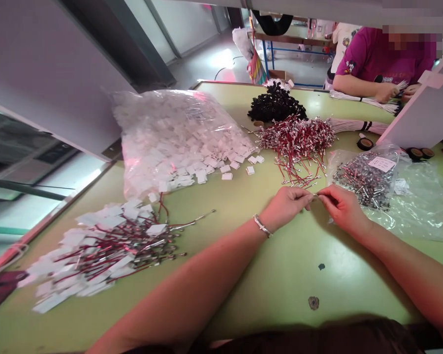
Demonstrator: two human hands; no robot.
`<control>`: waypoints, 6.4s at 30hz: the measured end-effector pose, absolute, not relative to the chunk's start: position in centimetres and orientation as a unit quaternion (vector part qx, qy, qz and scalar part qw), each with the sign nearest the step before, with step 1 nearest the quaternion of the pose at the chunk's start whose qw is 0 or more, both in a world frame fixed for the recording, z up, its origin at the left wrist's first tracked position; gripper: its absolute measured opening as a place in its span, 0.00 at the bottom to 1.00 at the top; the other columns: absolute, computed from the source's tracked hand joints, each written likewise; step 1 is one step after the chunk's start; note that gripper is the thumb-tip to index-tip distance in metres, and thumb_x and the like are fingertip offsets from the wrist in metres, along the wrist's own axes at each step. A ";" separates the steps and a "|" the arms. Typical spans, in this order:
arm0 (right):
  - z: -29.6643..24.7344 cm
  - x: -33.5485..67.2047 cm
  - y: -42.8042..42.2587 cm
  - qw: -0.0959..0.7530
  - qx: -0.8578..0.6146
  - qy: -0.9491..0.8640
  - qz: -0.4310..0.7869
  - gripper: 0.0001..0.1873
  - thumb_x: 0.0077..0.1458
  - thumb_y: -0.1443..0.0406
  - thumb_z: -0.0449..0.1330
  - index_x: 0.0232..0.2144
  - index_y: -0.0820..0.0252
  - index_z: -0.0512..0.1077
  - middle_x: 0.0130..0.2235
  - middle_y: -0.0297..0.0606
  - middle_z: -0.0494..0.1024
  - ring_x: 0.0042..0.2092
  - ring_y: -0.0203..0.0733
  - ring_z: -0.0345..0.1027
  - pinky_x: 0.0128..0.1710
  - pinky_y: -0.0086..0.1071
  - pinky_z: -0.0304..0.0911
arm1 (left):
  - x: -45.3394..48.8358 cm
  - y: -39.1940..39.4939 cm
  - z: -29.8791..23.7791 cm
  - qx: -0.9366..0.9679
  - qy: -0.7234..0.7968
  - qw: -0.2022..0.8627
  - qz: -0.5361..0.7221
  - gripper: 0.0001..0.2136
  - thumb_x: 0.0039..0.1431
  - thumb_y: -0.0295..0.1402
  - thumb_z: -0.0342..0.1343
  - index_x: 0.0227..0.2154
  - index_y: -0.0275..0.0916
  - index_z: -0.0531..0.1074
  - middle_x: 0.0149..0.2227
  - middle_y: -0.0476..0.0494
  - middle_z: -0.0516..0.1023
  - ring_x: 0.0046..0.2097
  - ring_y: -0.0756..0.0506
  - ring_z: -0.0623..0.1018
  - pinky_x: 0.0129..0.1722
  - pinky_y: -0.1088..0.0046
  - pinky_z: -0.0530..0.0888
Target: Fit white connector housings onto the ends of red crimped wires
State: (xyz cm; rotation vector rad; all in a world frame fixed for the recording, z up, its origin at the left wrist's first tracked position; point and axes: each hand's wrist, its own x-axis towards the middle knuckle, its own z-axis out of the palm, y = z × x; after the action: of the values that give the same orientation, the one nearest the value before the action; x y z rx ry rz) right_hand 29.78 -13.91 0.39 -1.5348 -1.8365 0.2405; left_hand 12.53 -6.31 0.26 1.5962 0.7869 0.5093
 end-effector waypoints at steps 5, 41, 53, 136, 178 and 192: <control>0.3 29.6 -13.9 0.362 -0.596 -0.710 0.095 0.06 0.58 0.64 0.54 0.31 0.56 0.71 0.28 0.35 0.74 0.31 0.39 0.66 0.31 0.32 0.60 | 12.5 -6.2 0.0 0.700 0.342 0.594 0.203 0.11 0.56 0.36 0.53 0.25 0.35 0.74 0.22 0.48 0.73 0.26 0.51 0.70 0.29 0.75 0.67; -0.5 23.4 -14.4 0.077 -0.596 -0.799 0.022 0.07 0.58 0.68 0.53 0.30 0.61 0.70 0.34 0.45 0.73 0.38 0.47 0.66 0.36 0.38 0.61 | 6.6 1.8 1.3 0.732 0.572 0.285 0.238 0.09 0.49 0.33 0.60 0.34 0.35 0.76 0.30 0.43 0.76 0.32 0.45 0.74 0.34 0.68 0.71; 2.2 28.9 -14.5 0.329 -0.651 -0.655 0.198 0.08 0.57 0.61 0.53 0.32 0.56 0.71 0.23 0.29 0.71 0.24 0.35 0.62 0.25 0.29 0.57 | 10.7 -6.3 1.5 0.358 0.423 0.773 0.309 0.06 0.59 0.24 0.56 0.27 0.29 0.74 0.23 0.45 0.76 0.20 0.58 0.69 0.21 0.85 0.68; 0.4 31.7 -12.4 0.221 -0.668 -0.698 0.133 0.12 0.55 0.66 0.53 0.35 0.57 0.77 0.35 0.39 0.80 0.36 0.42 0.72 0.39 0.35 0.64 | 9.7 -4.9 -1.5 0.944 0.295 0.100 0.109 0.13 0.63 0.26 0.45 0.42 0.39 0.75 0.37 0.41 0.73 0.42 0.43 0.72 0.41 0.67 0.70; 0.8 28.9 -14.1 0.353 -0.609 -0.703 0.100 0.08 0.57 0.65 0.53 0.32 0.58 0.73 0.28 0.34 0.75 0.29 0.35 0.66 0.30 0.30 0.59 | 12.0 -6.9 -0.2 0.766 0.353 0.467 0.265 0.10 0.59 0.33 0.49 0.27 0.36 0.73 0.28 0.49 0.76 0.34 0.48 0.74 0.36 0.73 0.70; 2.2 28.6 -13.5 0.179 -0.643 -0.734 0.123 0.12 0.57 0.60 0.53 0.37 0.59 0.73 0.37 0.42 0.79 0.39 0.46 0.70 0.38 0.38 0.63 | 10.6 -5.1 1.9 0.897 0.293 0.265 0.198 0.10 0.61 0.32 0.51 0.31 0.36 0.77 0.30 0.44 0.77 0.34 0.47 0.74 0.36 0.71 0.68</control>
State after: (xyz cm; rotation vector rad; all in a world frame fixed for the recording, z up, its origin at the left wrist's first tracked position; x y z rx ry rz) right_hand 28.55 -13.46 2.22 -1.8184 -2.0756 0.3485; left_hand 10.59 -5.13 1.88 2.4226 0.7917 0.5354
